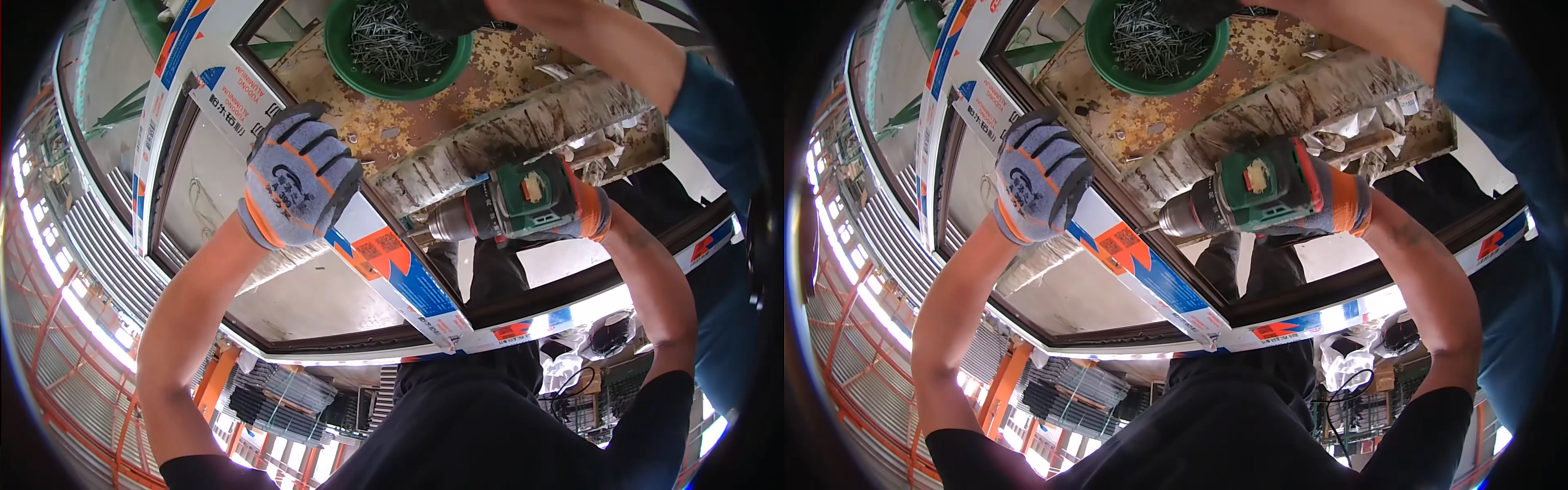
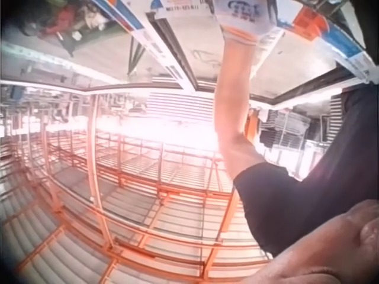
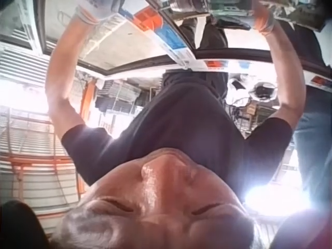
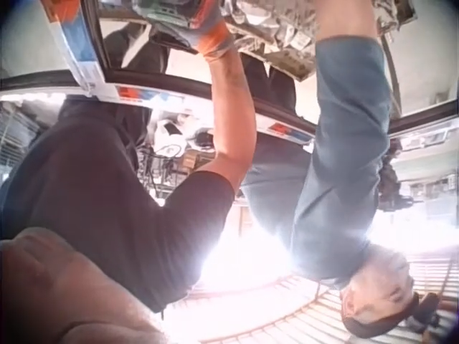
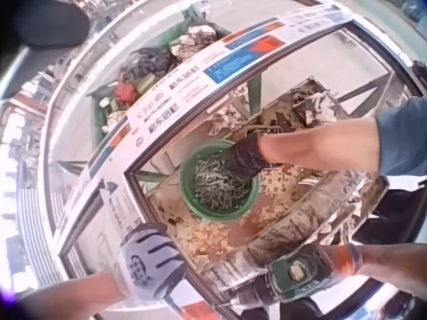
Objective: Assembling and securing metal window frame components using a power drill and mallet.
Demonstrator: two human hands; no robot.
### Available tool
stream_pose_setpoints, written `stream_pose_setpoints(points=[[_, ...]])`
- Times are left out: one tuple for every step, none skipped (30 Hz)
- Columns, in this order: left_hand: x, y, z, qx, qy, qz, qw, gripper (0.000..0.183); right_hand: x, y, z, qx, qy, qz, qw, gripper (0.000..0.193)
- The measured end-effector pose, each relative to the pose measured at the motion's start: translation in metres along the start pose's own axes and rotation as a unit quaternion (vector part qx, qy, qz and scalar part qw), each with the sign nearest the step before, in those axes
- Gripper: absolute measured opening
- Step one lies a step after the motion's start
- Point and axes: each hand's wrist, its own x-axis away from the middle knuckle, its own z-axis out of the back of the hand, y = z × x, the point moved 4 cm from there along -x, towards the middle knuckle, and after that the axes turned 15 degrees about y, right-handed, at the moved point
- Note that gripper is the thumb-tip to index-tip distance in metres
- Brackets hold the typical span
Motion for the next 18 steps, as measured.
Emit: stream_pose_setpoints(points=[[0.000,0.000,0.000,-0.001,0.000,0.002,1.000,0.015,-0.005,-0.001,-0.002,-0.017,0.022,-0.019,0.999,0.057],[-0.002,0.000,0.000,-0.002,0.003,0.000,1.000,0.014,-0.004,0.001,-0.001,-0.017,0.020,-0.019,0.999,0.057],[-0.002,0.001,-0.001,-0.003,0.007,-0.002,1.000,0.014,-0.001,0.003,-0.003,0.010,-0.016,0.013,1.000,0.052],[-0.003,0.001,-0.001,-0.003,0.008,0.000,1.000,0.014,0.002,0.003,-0.005,0.037,-0.051,0.045,0.997,0.047],[-0.001,0.000,0.000,-0.003,0.018,0.001,1.000,0.014,0.003,0.002,-0.009,0.034,-0.052,0.046,0.997,0.047],[0.000,0.000,0.001,-0.004,0.028,0.002,1.000,0.013,0.005,0.005,-0.012,-0.069,-0.044,-0.078,0.994,0.048],[0.002,-0.001,0.000,-0.006,0.027,0.005,1.000,0.013,0.008,0.011,-0.016,-0.170,-0.036,-0.199,0.964,0.049],[0.002,-0.001,0.000,-0.007,0.030,0.002,1.000,0.013,0.010,0.011,-0.015,-0.170,-0.039,-0.201,0.964,0.049],[0.002,0.000,0.000,-0.009,0.032,-0.001,0.999,0.013,0.010,0.009,-0.012,-0.107,-0.040,-0.122,0.986,0.051],[0.001,0.001,0.001,-0.008,0.034,0.002,0.999,0.013,0.011,0.006,-0.008,-0.044,-0.040,-0.040,0.997,0.053],[0.001,0.000,0.000,-0.010,0.009,0.006,1.000,0.013,0.011,0.006,-0.008,-0.040,-0.028,-0.025,0.998,0.058],[0.001,0.000,-0.001,-0.011,-0.016,0.009,1.000,0.014,0.013,0.006,-0.009,-0.042,-0.032,-0.022,0.998,0.058],[0.000,0.000,0.000,-0.002,-0.002,0.010,1.000,0.015,0.017,0.011,-0.012,-0.092,-0.029,-0.112,0.989,0.057],[0.001,0.000,0.001,-0.005,-0.003,0.015,1.000,0.015,0.021,0.015,-0.015,-0.142,-0.026,-0.202,0.969,0.055],[0.002,0.000,0.001,-0.006,-0.006,0.016,1.000,0.014,0.025,0.019,-0.019,-0.274,-0.045,-0.364,0.889,0.051],[0.004,0.000,0.000,-0.006,-0.009,0.016,1.000,0.014,0.027,0.022,-0.020,-0.277,-0.050,-0.362,0.889,0.051],[0.006,-0.002,-0.002,-0.012,-0.018,0.022,1.000,0.014,0.024,0.018,-0.015,-0.067,-0.069,-0.182,0.979,0.051],[0.007,-0.002,-0.002,-0.013,-0.017,0.025,0.999,0.014,0.022,0.011,-0.015,0.148,-0.080,0.015,0.986,0.051]])
